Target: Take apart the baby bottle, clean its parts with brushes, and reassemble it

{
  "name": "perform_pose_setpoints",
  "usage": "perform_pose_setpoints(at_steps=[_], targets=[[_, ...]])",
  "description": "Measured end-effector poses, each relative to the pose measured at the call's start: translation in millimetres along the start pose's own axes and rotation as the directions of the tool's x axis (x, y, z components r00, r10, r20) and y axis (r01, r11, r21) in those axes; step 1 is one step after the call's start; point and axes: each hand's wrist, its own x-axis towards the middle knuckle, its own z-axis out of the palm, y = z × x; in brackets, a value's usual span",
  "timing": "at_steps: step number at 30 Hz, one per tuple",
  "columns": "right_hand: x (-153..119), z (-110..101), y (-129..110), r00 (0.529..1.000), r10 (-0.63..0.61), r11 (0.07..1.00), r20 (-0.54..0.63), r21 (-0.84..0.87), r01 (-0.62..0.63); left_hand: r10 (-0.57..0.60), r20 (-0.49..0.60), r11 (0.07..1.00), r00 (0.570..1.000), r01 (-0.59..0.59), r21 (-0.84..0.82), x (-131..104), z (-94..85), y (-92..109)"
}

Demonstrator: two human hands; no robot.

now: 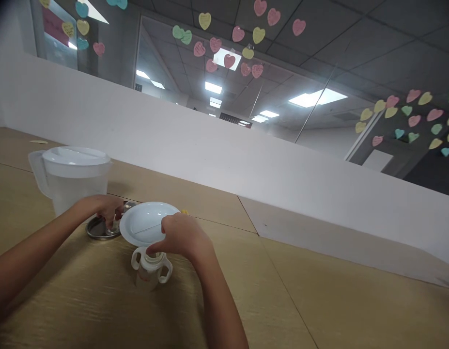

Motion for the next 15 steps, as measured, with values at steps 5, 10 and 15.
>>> perform_pose_setpoints(at_steps=[5,10,15], targets=[[-3.2,-2.6,4.7,0.999,0.029,0.998,-0.046,0.063,-0.026,-0.004,-0.061,1.0,0.998,0.006,0.023,0.1,-3.0,-9.7],[-7.0,-4.5,9.5,0.995,0.063,0.992,-0.074,0.111,-0.055,0.012,-0.106,0.999,0.994,-0.008,0.039,2.3,2.3,-7.5],[-9.0,-3.8,11.5,0.994,0.056,0.992,-0.091,0.121,-0.044,0.036,-0.137,0.999,0.99,-0.03,0.046,11.3,10.4,-1.9]])
